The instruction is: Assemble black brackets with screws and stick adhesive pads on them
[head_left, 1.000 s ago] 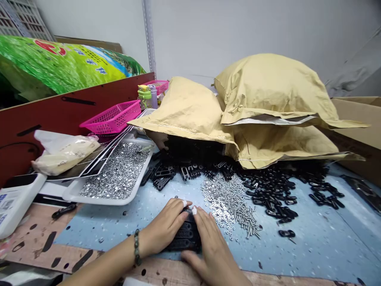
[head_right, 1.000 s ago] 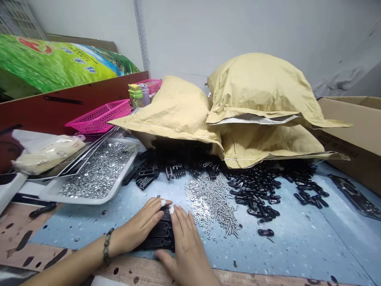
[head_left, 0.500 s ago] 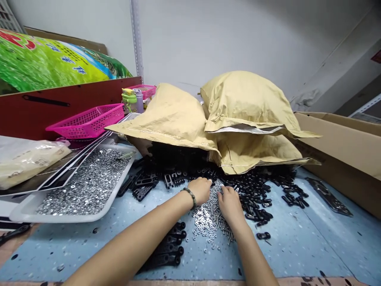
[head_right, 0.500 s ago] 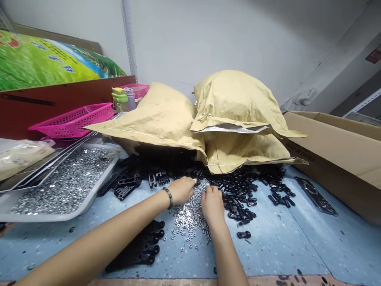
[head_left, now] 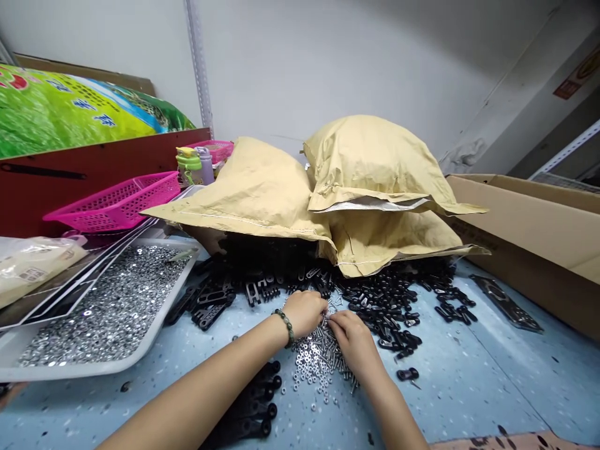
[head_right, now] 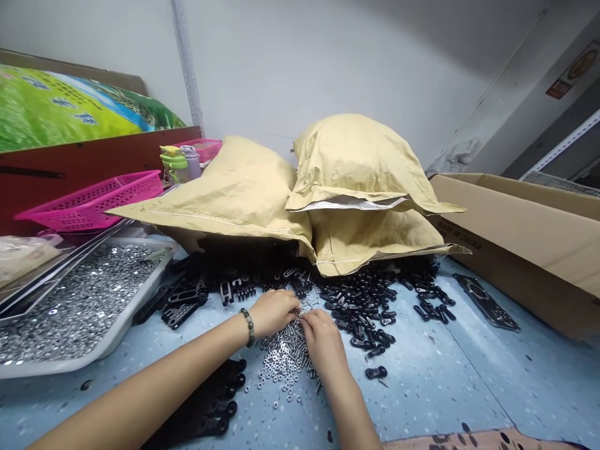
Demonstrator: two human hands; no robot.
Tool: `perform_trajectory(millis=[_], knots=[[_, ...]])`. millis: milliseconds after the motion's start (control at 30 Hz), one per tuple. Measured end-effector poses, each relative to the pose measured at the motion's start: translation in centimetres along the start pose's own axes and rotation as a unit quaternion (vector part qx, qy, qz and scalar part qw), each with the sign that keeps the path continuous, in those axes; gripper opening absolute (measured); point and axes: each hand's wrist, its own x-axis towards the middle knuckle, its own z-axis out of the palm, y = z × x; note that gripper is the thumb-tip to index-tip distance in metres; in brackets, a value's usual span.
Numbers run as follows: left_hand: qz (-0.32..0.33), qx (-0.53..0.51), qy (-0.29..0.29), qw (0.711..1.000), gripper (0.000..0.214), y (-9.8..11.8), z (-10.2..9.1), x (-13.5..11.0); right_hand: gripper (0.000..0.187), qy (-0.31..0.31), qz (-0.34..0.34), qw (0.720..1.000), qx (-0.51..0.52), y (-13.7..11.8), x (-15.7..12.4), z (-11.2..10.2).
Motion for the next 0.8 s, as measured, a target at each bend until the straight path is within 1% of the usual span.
perform_trajectory(millis=[100, 167, 267, 400, 533, 633, 733, 800], knots=[[0.004, -0.009, 0.014, 1.0, 0.014, 0.1, -0.1, -0.1, 0.026, 0.041, 0.041, 0.997, 0.048, -0.5, -0.6, -0.6], [0.003, -0.016, 0.024, 1.0, 0.014, 0.0, -0.1, -0.2, 0.029, 0.058, 0.079, 0.992, 0.084, -0.7, -1.0, -0.8], [0.004, -0.023, 0.034, 0.999, 0.013, -0.1, 0.0, -0.4, 0.033, 0.065, 0.126, 0.978, 0.15, -1.1, -1.2, -0.6], [0.018, -0.012, 0.03, 0.999, 0.011, 0.5, 0.6, -0.2, 0.034, 0.072, 0.151, 0.962, 0.216, -1.4, -1.1, -0.3], [0.023, -0.016, 0.03, 0.999, 0.01, 1.0, 1.3, 0.4, 0.034, 0.081, 0.157, 0.96, 0.216, -1.0, -1.3, -0.8], [0.013, -0.052, 0.047, 0.997, 0.011, 0.7, 1.5, 0.6, 0.036, 0.077, 0.157, 0.964, 0.201, -0.4, -1.7, -1.1], [-0.001, -0.109, 0.076, 0.991, 0.01, 0.1, 1.1, 0.4, 0.037, 0.058, 0.146, 0.971, 0.18, -0.1, -2.2, -0.8], [-0.011, -0.154, 0.1, 0.983, 0.008, -0.3, 0.5, 0.0, 0.033, 0.04, 0.129, 0.979, 0.153, -0.1, -2.3, -0.3]])
